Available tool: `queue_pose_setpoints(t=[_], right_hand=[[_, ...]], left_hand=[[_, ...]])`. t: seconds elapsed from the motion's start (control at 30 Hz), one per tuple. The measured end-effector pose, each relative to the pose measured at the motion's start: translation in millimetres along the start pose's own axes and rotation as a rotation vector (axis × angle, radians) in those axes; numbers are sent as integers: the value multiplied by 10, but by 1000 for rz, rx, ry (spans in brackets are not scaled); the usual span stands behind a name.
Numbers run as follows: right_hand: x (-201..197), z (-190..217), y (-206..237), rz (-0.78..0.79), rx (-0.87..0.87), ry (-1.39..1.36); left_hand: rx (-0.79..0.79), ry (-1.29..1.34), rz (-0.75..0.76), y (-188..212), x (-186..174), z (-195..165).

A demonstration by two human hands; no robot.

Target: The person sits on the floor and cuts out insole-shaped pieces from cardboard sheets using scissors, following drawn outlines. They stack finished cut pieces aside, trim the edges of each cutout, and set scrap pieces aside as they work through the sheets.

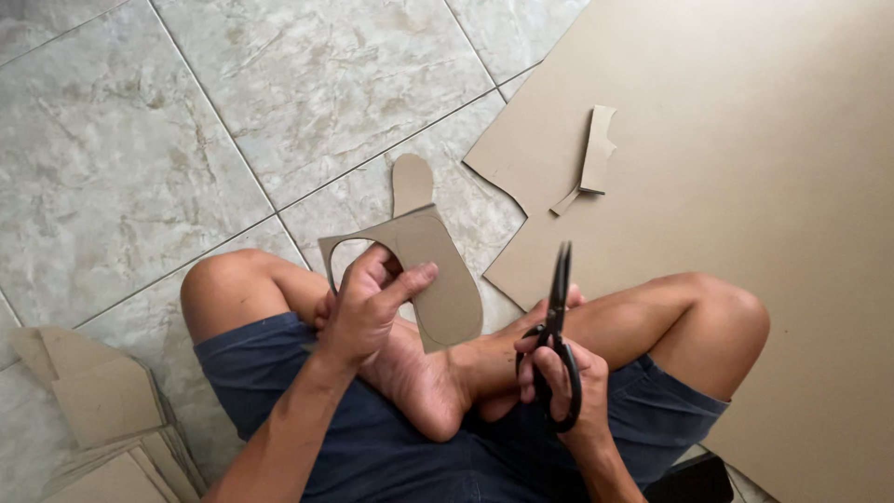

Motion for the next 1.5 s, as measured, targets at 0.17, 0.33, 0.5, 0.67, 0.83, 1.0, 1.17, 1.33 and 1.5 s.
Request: queue_pose_setpoints(t=[0.17,0.33,0.5,0.67,0.83,1.0,1.17,1.33,1.5], right_hand=[[363,53,21,197,12,71],[507,276,49,229,-144,-157],[446,213,119,307,-98,-185],[306,-47,155,265,11,173],[570,76,228,348,-155,219],[634,278,187,317,-123,202],[643,275,161,285,-49,176],[549,230,197,213,-80,162],[528,421,235,150,-261,303]], left_hand=[[30,266,-37,290,149,-23],[16,209,53,421,415,-88],[8,375,-59,408,327,-175],[50,347,-140,465,237,-192],[104,34,-131,538,359,-244],[241,-297,-115,655,494,-556],[263,-269,-57,685,568,-654],[194,-233,-37,679,548,-537],[129,-120,-19,674,557,-432]])
Point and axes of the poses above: each hand's wrist, its own y-axis away from the middle knuckle, its own x-axis out of the palm, z = x × y, the point moved 10 cm from there along -y, towards the middle knuckle, and after that the axes turned 1 degree about -z, right-handed, at the moved point
